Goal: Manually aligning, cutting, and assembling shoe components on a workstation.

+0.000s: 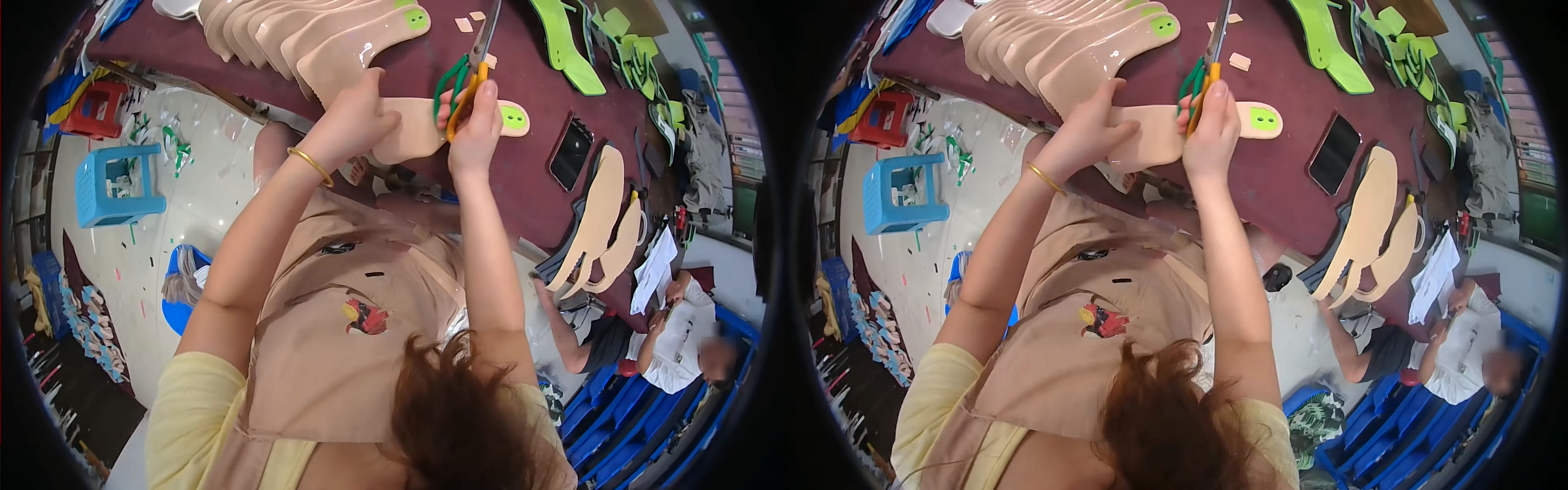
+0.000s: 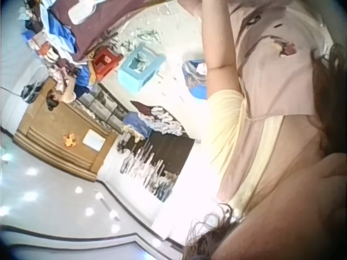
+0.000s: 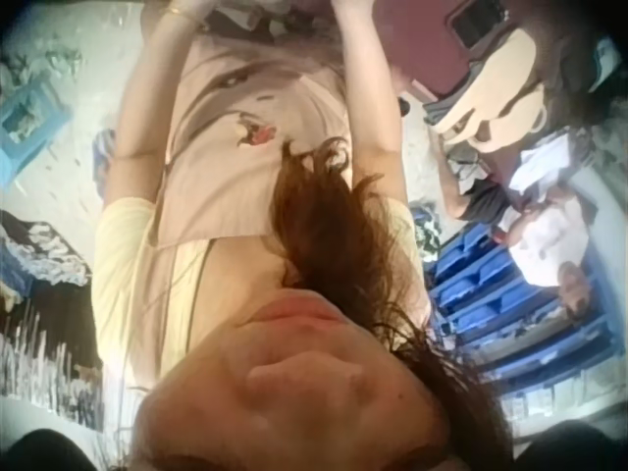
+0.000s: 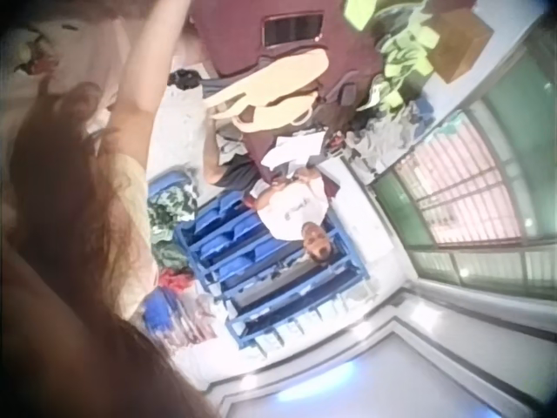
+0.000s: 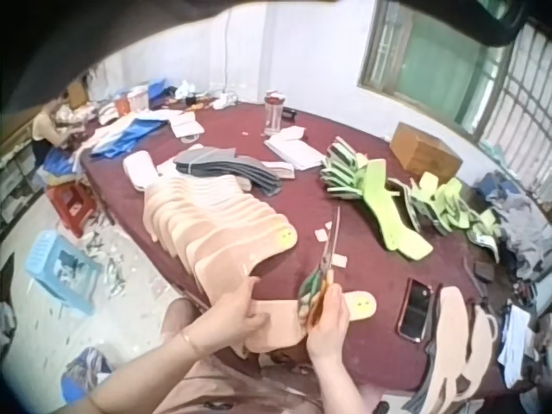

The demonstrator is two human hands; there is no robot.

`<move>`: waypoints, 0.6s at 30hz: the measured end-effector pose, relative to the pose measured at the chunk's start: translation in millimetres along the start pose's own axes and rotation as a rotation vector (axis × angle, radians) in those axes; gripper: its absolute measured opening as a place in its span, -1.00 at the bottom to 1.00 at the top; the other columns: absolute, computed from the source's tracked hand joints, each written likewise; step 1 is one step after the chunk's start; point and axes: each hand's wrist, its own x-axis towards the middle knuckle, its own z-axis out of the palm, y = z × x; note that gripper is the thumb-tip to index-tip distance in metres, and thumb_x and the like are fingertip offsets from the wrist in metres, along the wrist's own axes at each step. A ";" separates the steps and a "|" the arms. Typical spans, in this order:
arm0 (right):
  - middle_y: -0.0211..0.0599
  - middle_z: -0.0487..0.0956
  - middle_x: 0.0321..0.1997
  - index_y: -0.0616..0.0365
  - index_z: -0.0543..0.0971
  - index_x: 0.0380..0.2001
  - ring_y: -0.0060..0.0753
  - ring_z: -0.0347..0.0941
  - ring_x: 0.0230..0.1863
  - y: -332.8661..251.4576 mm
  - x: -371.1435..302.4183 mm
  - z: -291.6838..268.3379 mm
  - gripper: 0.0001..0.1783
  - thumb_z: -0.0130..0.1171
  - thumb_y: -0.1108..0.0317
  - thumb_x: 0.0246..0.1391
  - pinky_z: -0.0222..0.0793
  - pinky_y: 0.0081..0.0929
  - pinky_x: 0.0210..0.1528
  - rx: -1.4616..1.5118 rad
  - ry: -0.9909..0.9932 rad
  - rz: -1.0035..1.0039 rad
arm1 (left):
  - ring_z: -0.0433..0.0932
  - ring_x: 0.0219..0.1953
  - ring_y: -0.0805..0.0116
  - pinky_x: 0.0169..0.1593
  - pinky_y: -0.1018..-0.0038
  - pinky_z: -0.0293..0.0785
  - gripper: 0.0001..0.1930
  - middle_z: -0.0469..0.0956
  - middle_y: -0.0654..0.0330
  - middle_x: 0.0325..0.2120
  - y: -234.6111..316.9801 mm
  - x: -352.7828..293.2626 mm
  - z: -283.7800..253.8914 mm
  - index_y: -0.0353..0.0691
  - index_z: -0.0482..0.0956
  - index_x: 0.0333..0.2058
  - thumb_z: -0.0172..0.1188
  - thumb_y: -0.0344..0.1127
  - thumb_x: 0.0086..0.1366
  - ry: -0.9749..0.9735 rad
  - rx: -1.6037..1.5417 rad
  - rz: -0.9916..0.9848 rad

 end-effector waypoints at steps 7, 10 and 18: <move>-0.36 0.43 -0.55 0.20 0.37 -0.46 -0.61 0.30 -0.62 -0.4 1.7 -15.6 -0.49 -0.27 -0.04 0.30 0.25 -0.66 -0.55 0.058 -0.071 0.030 | 0.55 -0.32 -0.09 -0.20 0.23 0.44 -0.39 0.51 -0.24 -0.31 10.5 -1.6 9.1 -0.40 0.19 0.11 0.17 -0.32 0.11 0.065 -0.119 0.071; -0.41 0.40 -0.60 0.19 0.38 -0.48 -0.66 0.27 -0.62 -13.5 20.9 -17.3 -0.54 -0.18 0.02 0.28 0.21 -0.67 -0.56 -0.166 0.031 -0.257 | 0.53 -0.38 -0.09 -0.27 0.22 0.43 -0.45 0.50 -0.19 -0.41 15.0 -6.1 -1.9 -0.34 0.22 0.09 0.16 -0.35 0.13 0.203 -0.069 0.117; 0.16 0.33 -0.05 0.34 0.37 -0.17 0.05 0.23 0.03 5.3 87.3 -79.2 -0.56 0.14 0.16 0.07 0.17 -0.11 0.05 -1.275 0.277 -0.624 | 0.48 -0.48 -0.16 -0.33 0.14 0.41 -0.45 0.46 -0.15 -0.57 8.3 -21.7 -35.1 -0.36 0.20 0.09 0.19 -0.39 0.16 0.426 0.138 0.131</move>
